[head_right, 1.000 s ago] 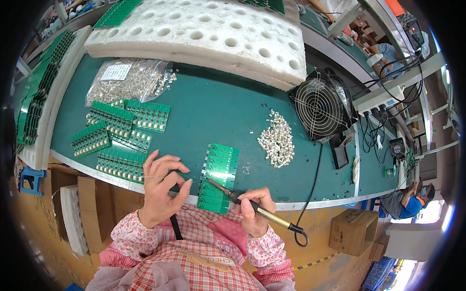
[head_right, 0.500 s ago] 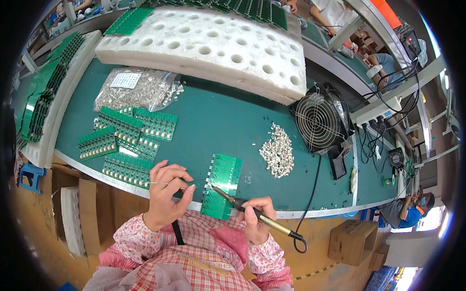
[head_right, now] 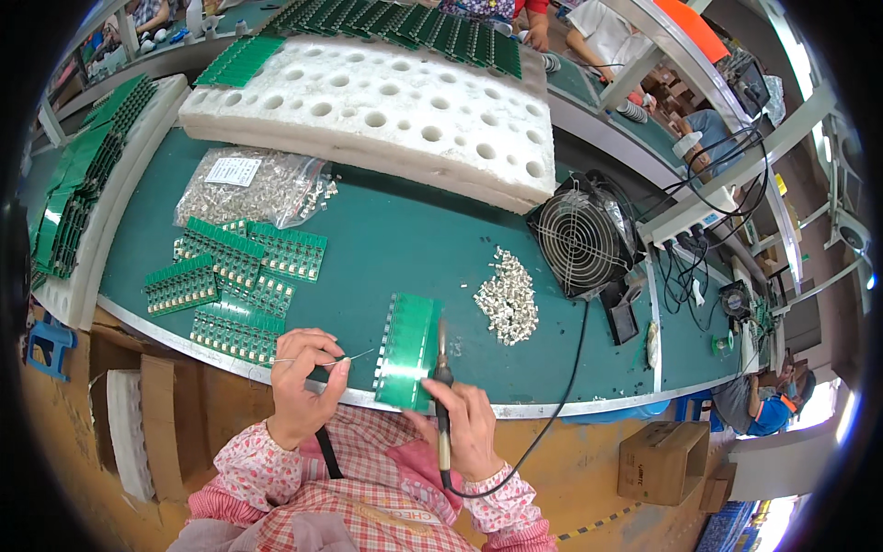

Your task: The person solders electronic components onto a circuit board strip using a soldering iron and wire, places it onto a rack, inserts components into another circuit board strip by hand, and solders them in place.

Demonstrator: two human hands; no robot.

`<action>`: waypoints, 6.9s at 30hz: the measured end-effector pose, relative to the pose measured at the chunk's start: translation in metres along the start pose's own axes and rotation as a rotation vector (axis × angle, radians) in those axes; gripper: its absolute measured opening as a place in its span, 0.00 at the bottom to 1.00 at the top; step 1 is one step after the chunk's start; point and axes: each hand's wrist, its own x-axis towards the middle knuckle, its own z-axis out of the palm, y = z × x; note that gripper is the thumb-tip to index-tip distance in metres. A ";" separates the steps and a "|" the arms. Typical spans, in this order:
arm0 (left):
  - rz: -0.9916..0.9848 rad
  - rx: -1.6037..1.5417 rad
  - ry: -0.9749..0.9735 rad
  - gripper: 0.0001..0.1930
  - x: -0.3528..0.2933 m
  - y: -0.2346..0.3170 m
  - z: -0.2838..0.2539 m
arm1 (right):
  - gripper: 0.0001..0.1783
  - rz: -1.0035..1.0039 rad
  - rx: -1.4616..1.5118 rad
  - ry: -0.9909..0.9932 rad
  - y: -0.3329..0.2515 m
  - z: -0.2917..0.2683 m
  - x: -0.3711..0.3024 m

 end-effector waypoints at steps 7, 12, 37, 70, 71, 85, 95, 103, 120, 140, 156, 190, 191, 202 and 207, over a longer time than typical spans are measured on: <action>0.015 0.094 -0.065 0.09 0.000 0.004 -0.001 | 0.32 0.120 0.172 0.038 -0.002 -0.001 0.026; 0.060 0.200 -0.117 0.09 0.005 0.012 0.009 | 0.14 0.096 0.205 0.237 0.008 -0.007 0.016; 0.002 0.178 -0.160 0.08 0.014 0.003 0.020 | 0.07 0.595 0.866 0.237 0.005 0.005 0.022; -0.023 0.194 -0.155 0.06 0.012 0.003 0.017 | 0.08 0.562 0.869 0.260 0.004 0.005 0.016; -0.023 0.194 -0.157 0.06 0.013 0.004 0.017 | 0.08 0.578 0.849 0.248 0.003 0.004 0.016; -0.022 0.213 -0.171 0.08 0.014 0.004 0.020 | 0.08 0.601 0.855 0.170 0.002 0.003 0.020; -0.016 0.223 -0.180 0.06 0.015 0.004 0.018 | 0.07 0.586 0.837 0.142 0.002 0.002 0.021; -0.053 0.168 -0.158 0.05 0.012 0.006 0.009 | 0.08 0.590 0.839 0.200 0.002 0.004 0.018; 0.005 0.124 -0.234 0.07 0.010 0.003 0.008 | 0.07 0.530 0.859 0.200 0.005 0.000 0.010; 0.027 0.196 -0.280 0.07 0.010 0.002 0.010 | 0.09 0.523 0.844 0.150 0.003 0.001 0.012; 0.013 0.215 -0.263 0.07 0.010 0.006 0.012 | 0.08 0.544 0.862 0.148 0.003 0.000 0.013; 0.032 0.142 -0.314 0.04 0.007 0.003 0.000 | 0.10 0.488 0.926 0.220 0.003 0.002 0.002; 0.030 0.141 -0.316 0.04 0.007 0.002 0.001 | 0.09 0.485 0.926 0.212 0.003 0.002 0.002; 0.055 0.179 -0.333 0.06 0.006 0.004 0.005 | 0.09 0.491 0.926 0.184 0.003 0.003 0.001; 0.055 0.193 -0.337 0.06 0.006 0.003 0.005 | 0.09 0.482 0.937 0.169 0.005 0.003 -0.001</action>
